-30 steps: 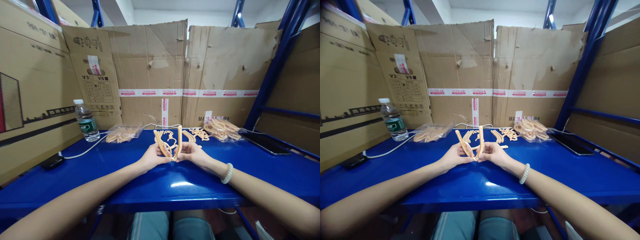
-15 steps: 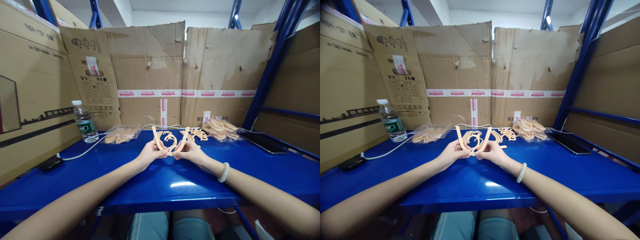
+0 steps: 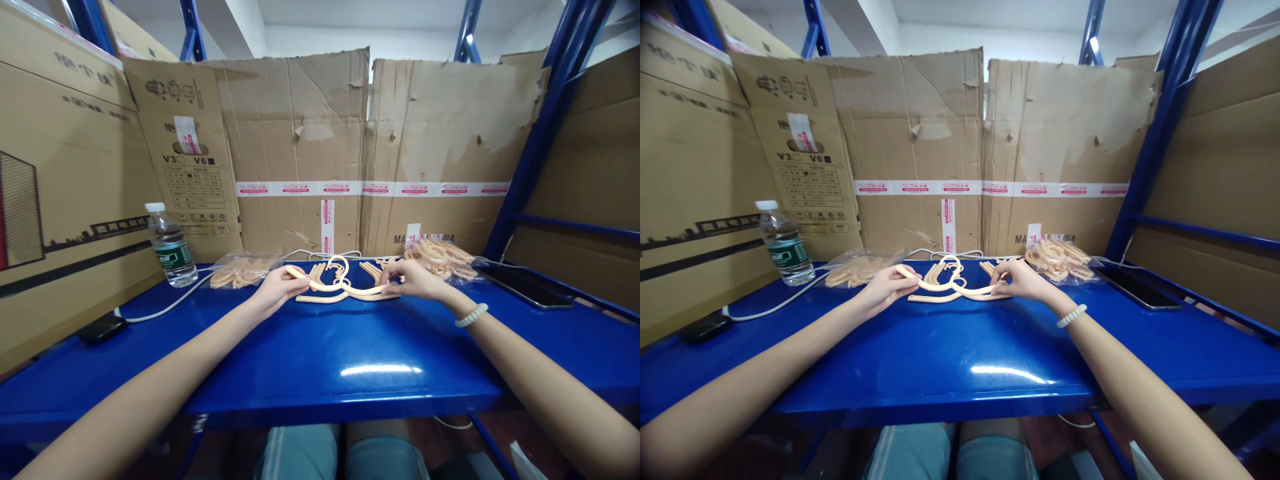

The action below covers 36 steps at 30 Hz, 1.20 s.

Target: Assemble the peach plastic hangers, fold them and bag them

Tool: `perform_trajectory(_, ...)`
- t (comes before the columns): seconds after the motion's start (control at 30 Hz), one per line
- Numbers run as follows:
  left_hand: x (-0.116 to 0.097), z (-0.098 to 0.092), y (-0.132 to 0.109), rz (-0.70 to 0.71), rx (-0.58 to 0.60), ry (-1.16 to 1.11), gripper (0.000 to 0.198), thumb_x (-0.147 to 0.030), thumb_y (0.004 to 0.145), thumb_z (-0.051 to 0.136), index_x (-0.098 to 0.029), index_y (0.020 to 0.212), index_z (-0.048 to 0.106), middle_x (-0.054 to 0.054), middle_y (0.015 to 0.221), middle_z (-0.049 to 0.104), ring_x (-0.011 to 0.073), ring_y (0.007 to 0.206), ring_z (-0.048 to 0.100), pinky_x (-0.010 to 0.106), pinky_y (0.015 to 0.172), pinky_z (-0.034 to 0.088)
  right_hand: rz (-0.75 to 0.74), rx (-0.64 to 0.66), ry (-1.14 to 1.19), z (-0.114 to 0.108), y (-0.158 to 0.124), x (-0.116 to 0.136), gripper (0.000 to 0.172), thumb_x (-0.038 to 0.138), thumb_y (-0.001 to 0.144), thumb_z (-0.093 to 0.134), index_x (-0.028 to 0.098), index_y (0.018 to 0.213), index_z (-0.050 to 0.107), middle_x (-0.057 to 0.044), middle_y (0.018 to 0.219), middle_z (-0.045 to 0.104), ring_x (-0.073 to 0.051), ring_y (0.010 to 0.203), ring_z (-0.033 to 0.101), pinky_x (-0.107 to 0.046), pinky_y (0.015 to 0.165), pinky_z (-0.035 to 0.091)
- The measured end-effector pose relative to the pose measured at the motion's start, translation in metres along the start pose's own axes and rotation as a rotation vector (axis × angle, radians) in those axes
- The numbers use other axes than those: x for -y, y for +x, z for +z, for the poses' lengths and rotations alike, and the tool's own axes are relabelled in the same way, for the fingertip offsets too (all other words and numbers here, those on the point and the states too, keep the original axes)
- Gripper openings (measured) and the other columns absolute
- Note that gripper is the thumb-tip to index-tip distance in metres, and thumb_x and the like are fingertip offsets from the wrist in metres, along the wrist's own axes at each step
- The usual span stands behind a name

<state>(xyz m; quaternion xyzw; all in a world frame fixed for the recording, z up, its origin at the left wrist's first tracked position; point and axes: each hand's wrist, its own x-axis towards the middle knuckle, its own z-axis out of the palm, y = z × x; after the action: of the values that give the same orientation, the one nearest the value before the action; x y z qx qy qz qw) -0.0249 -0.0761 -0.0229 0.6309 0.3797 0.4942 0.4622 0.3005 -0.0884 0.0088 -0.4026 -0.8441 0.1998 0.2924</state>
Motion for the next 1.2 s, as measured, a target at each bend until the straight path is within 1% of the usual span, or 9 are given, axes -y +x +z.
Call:
perform_trajectory(0.17, -0.009, -0.011, -0.001, 0.128, 0.139, 0.355, 0.023, -0.027, 0.065, 0.079, -0.014, 0.072, 0.062, 0.003, 0.072, 0.069, 0.0163, 0.066, 0.064, 0.028, 0.065, 0.050, -0.003, 0.120, -0.131, 0.000, 0.000, -0.008, 0.022, 0.037, 0.069, 0.074, 0.016, 0.071, 0.070, -0.005, 0.076, 0.069, -0.019, 0.073, 0.061, -0.030, 0.068, 0.046)
perform_trajectory(0.33, -0.015, -0.007, -0.007, 0.337, 0.255, 0.672, 0.013, -0.026, 0.068, 0.075, -0.018, 0.068, 0.065, 0.000, 0.074, 0.067, 0.0181, 0.074, 0.060, 0.028, 0.072, 0.044, 0.027, 0.216, -0.202, 0.000, -0.001, -0.019, 0.019, 0.033, 0.067, 0.076, 0.016, 0.073, 0.070, -0.002, 0.068, 0.066, -0.017, 0.065, 0.059, -0.028, 0.061, 0.042)
perform_trajectory(0.5, -0.006, -0.004, -0.008, 0.479, 0.297, 0.858, 0.010, -0.028, 0.075, 0.070, -0.020, 0.072, 0.064, 0.002, 0.077, 0.065, 0.0205, 0.078, 0.058, 0.029, 0.073, 0.042, 0.051, 0.272, -0.221, -0.001, -0.001, -0.020, 0.018, 0.034, 0.068, 0.074, 0.017, 0.074, 0.070, -0.002, 0.067, 0.065, -0.017, 0.065, 0.058, -0.027, 0.059, 0.041)
perform_trajectory(0.7, -0.002, -0.003, -0.008, 0.542, 0.317, 0.951, 0.008, -0.026, 0.081, 0.062, -0.020, 0.075, 0.063, 0.003, 0.080, 0.064, 0.0205, 0.080, 0.058, 0.030, 0.073, 0.042, 0.092, 0.283, -0.242, 0.001, -0.002, -0.017, 0.020, 0.036, 0.069, 0.072, 0.016, 0.072, 0.068, -0.003, 0.067, 0.066, -0.018, 0.063, 0.059, -0.027, 0.056, 0.041)
perform_trajectory(0.8, -0.002, -0.004, -0.008, 0.542, 0.312, 0.967, 0.007, -0.026, 0.082, 0.060, -0.019, 0.079, 0.063, 0.004, 0.084, 0.065, 0.0214, 0.082, 0.059, 0.031, 0.075, 0.044, 0.105, 0.265, -0.254, 0.001, -0.003, -0.015, 0.023, 0.036, 0.068, 0.072, 0.016, 0.077, 0.066, -0.004, 0.071, 0.066, -0.018, 0.065, 0.060, -0.027, 0.057, 0.043)
perform_trajectory(0.9, -0.001, -0.005, -0.008, 0.532, 0.304, 0.970, 0.011, -0.026, 0.083, 0.060, -0.019, 0.090, 0.065, 0.005, 0.091, 0.067, 0.0228, 0.088, 0.060, 0.033, 0.079, 0.044, 0.105, 0.252, -0.277, 0.000, -0.003, -0.012, 0.031, 0.037, 0.067, 0.074, 0.015, 0.088, 0.065, -0.004, 0.076, 0.066, -0.017, 0.066, 0.058, -0.026, 0.057, 0.042)
perform_trajectory(1.03, 0.002, -0.006, -0.007, 0.526, 0.314, 0.962, 0.024, -0.028, 0.084, 0.061, -0.021, 0.107, 0.066, 0.007, 0.104, 0.069, 0.0241, 0.097, 0.060, 0.035, 0.086, 0.044, 0.110, 0.236, -0.328, -0.002, -0.003, -0.011, 0.044, 0.046, 0.070, 0.072, 0.014, 0.099, 0.066, -0.004, 0.077, 0.064, -0.017, 0.065, 0.055, -0.027, 0.057, 0.040)
perform_trajectory(1.1, 0.003, -0.006, -0.006, 0.528, 0.332, 0.958, 0.026, -0.029, 0.085, 0.060, -0.022, 0.109, 0.067, 0.007, 0.107, 0.070, 0.0240, 0.099, 0.060, 0.036, 0.088, 0.043, 0.118, 0.237, -0.352, -0.001, -0.003, -0.012, 0.044, 0.048, 0.071, 0.070, 0.014, 0.099, 0.067, -0.004, 0.075, 0.063, -0.017, 0.062, 0.054, -0.027, 0.055, 0.038)
perform_trajectory(1.2, 0.004, -0.005, -0.006, 0.530, 0.354, 0.955, 0.022, -0.030, 0.087, 0.059, -0.022, 0.104, 0.069, 0.007, 0.104, 0.071, 0.0237, 0.096, 0.061, 0.035, 0.087, 0.043, 0.125, 0.249, -0.377, 0.001, -0.002, -0.013, 0.035, 0.045, 0.074, 0.068, 0.014, 0.091, 0.069, -0.003, 0.070, 0.062, -0.016, 0.059, 0.052, -0.026, 0.053, 0.035)
